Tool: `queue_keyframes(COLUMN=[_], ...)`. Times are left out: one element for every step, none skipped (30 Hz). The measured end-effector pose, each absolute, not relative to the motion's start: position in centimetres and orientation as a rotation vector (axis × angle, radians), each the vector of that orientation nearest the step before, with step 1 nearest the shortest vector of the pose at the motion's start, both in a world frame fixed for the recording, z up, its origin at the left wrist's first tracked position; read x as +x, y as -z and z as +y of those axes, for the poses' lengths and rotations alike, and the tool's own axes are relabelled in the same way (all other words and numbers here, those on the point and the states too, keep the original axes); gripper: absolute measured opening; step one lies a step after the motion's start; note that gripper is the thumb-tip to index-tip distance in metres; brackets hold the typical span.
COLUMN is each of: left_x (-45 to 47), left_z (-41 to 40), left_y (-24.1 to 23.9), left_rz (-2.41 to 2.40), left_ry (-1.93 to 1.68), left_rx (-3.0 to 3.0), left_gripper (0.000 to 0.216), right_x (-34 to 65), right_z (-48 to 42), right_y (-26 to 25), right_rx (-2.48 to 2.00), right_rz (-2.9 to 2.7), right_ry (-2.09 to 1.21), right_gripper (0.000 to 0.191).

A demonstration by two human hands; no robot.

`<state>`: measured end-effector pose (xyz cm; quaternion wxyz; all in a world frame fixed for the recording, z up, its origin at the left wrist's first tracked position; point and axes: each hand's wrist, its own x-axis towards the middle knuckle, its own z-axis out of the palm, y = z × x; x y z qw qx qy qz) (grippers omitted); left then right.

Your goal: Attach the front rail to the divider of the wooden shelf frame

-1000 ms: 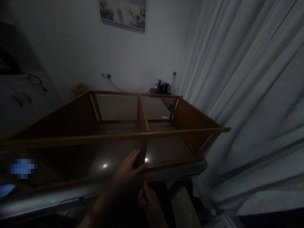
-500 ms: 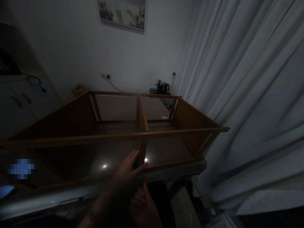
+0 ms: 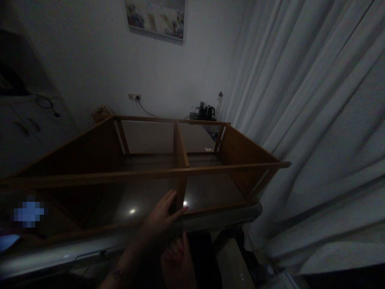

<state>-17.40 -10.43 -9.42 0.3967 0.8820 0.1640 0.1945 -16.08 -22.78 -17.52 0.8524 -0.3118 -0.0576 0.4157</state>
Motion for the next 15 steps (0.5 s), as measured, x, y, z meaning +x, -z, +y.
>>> queue_keyframes(left_x=[-17.4,-17.4,-17.4,-17.3,-17.3,-17.3,-17.3,-17.3,-17.3,-17.3,-17.3,-17.3,-17.3,-17.3,-17.3], left_z=[-10.4,-10.4,-10.4,-10.4,-10.4,-10.3,-10.3,-10.3,-10.3,-10.3,-10.3,-10.3,-10.2,-10.2,-10.2], left_y=[9.4,9.5,9.6,9.7,9.8,9.9,10.0,10.2,10.2,10.3,10.4,10.4,10.5,10.5,10.5], left_rz=[0.419,0.423,0.424,0.423,0.431,0.443,0.45,0.452,0.453,0.452,0.447,0.444,0.445,0.448,0.45], left_ry=[-0.488,-0.482,-0.473,-0.465,-0.466,-0.473,-0.482,-0.488,-0.49,-0.487,-0.482,-0.479,-0.48,-0.481,-0.483], left_rx=[2.241,2.246,2.251,2.255,2.257,2.259,2.259,2.257,2.255,2.253,2.25,2.248,2.246,2.246,2.248], left_gripper=[0.056,0.057,0.058,0.059,0.059,0.06,0.061,0.061,0.062,0.062,0.063,0.063,0.063,0.063,0.063], right_x=[-16.1,-16.0,-15.9,-15.8,-15.8,-15.7,-15.7,-15.7,-15.7,-15.7,-15.8,-15.8,-15.8,-15.7,-15.6], right_z=[-22.8,-22.7,-22.7,-22.8,-22.8,-22.8,-22.8,-22.8,-22.8,-22.8,-22.8,-22.9,-23.0,-23.2,-23.3], right_y=[17.5,17.4,17.3,17.2,17.1,17.0,16.9,16.9,16.9,16.9,17.0,17.0,17.1,17.2,17.3], right_rx=[-0.659,-0.656,-0.65,-0.642,-0.636,-0.635,-0.641,-0.654,-0.672,-0.692,-0.711,-0.734,-0.767,-0.808,-0.847], right_rz=[-0.119,-0.115,-0.105,-0.094,-0.083,-0.079,-0.083,-0.094,-0.106,-0.113,-0.116,-0.115,-0.123,-0.141,-0.162], right_ry=[-0.857,-0.844,-0.83,-0.817,-0.8,-0.785,-0.773,-0.767,-0.769,-0.768,-0.765,-0.756,-0.743,-0.731,-0.723], right_gripper=[0.061,0.061,0.06,0.06,0.059,0.058,0.057,0.055,0.052,0.049,0.046,0.043,0.04,0.037,0.034])
